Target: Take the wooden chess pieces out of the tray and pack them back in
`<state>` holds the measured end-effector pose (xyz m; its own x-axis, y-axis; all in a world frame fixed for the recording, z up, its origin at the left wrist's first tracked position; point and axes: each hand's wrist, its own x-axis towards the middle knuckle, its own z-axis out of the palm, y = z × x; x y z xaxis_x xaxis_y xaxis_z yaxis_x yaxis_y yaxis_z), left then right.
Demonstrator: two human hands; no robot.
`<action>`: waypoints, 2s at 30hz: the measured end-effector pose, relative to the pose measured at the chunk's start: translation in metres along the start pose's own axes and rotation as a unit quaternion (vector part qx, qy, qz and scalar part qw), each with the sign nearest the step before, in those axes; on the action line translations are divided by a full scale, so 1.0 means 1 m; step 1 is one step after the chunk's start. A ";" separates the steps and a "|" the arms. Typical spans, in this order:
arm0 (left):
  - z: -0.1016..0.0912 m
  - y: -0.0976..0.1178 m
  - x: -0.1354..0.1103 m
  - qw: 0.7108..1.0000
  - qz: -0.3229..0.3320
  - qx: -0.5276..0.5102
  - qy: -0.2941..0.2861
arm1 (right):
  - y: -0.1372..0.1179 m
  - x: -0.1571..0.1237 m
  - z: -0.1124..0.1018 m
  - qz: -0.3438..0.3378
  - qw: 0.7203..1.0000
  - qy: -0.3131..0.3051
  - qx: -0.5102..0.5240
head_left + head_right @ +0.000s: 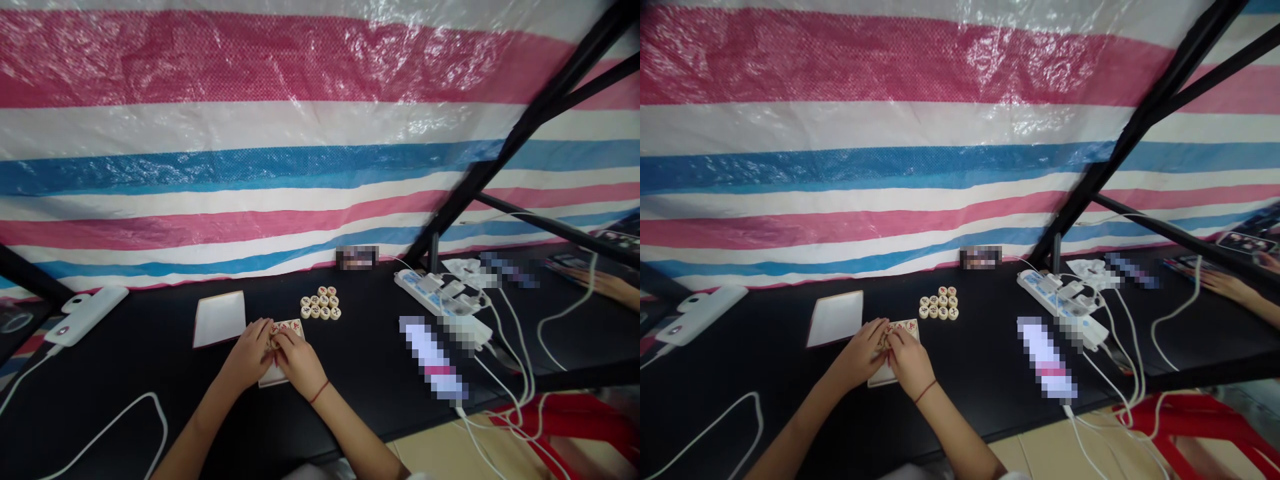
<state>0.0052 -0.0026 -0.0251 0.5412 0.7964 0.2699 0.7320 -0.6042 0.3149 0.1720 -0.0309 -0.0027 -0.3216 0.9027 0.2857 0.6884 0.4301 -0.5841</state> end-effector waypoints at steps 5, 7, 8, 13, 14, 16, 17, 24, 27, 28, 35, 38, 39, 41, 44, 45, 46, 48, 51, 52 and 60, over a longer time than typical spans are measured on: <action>-0.001 -0.002 0.000 1.000 -0.005 -0.012 -0.004 | -0.002 0.002 0.001 0.003 0.999 -0.007 -0.038; -0.003 -0.002 0.001 1.000 -0.006 -0.015 -0.010 | -0.004 0.002 -0.002 0.005 0.999 -0.025 -0.043; -0.004 -0.001 0.001 1.000 -0.004 -0.017 -0.011 | -0.004 0.002 -0.005 0.005 0.999 -0.031 -0.037; -0.008 0.004 0.006 1.000 -0.001 -0.011 0.008 | 0.021 0.019 -0.042 0.055 0.998 0.016 -0.007; -0.008 0.006 0.008 1.000 -0.005 -0.005 0.009 | 0.031 0.028 -0.053 0.082 0.995 0.033 -0.035; -0.008 0.009 0.013 1.000 -0.017 0.008 -0.001 | 0.053 0.049 -0.073 0.157 0.981 0.033 -0.111; -0.007 0.011 0.015 1.000 -0.022 0.013 -0.011 | 0.064 0.060 -0.080 0.203 0.967 0.001 -0.152; 0.003 0.010 0.021 0.998 -0.032 0.023 -0.054 | 0.102 0.106 -0.088 0.270 0.932 -0.132 -0.202; 0.006 0.006 0.020 0.998 -0.023 0.022 -0.055 | 0.106 0.111 -0.084 0.279 0.927 -0.147 -0.202; 0.006 0.006 0.020 0.998 -0.019 0.020 -0.054 | 0.107 0.113 -0.085 0.280 0.927 -0.149 -0.200; -0.008 0.016 0.023 0.998 -0.036 0.007 0.059 | 0.083 0.111 -0.100 0.235 0.955 -0.095 -0.153; -0.018 0.025 0.025 0.990 -0.065 -0.065 0.110 | 0.053 0.090 -0.092 0.171 0.980 -0.078 -0.068; -0.020 0.027 0.026 0.987 -0.071 -0.089 0.116 | 0.044 0.081 -0.085 0.134 0.988 -0.070 0.029; -0.021 0.030 0.026 0.981 -0.077 -0.130 0.119 | 0.030 0.063 -0.068 0.109 0.976 -0.061 0.179; -0.019 0.030 0.022 0.977 -0.078 -0.163 0.109 | 0.022 0.044 -0.043 0.137 0.935 -0.048 0.322; -0.018 0.030 0.021 0.977 -0.080 -0.170 0.102 | 0.022 0.039 -0.037 0.151 0.922 -0.046 0.353; -0.018 0.030 0.019 0.976 -0.082 -0.176 0.093 | 0.023 0.036 -0.032 0.162 0.910 -0.046 0.380; -0.018 0.030 0.015 0.975 -0.087 -0.185 0.082 | 0.025 0.031 -0.028 0.176 0.888 -0.051 0.422; -0.022 0.030 0.009 0.973 -0.096 -0.189 0.094 | 0.028 0.027 -0.030 0.189 0.872 -0.040 0.451; -0.024 0.029 0.008 0.971 -0.100 -0.191 0.103 | 0.029 0.025 -0.032 0.195 0.871 -0.027 0.450; -0.032 0.017 0.002 0.954 -0.149 -0.206 0.159 | 0.043 0.007 -0.048 0.236 0.858 0.067 0.451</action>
<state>0.0055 -0.0127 0.0097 0.1342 0.9252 0.3549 0.5735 -0.3646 0.7336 0.2309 -0.0064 0.0106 -0.0263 0.9951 -0.0957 -0.0804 -0.0975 -0.9920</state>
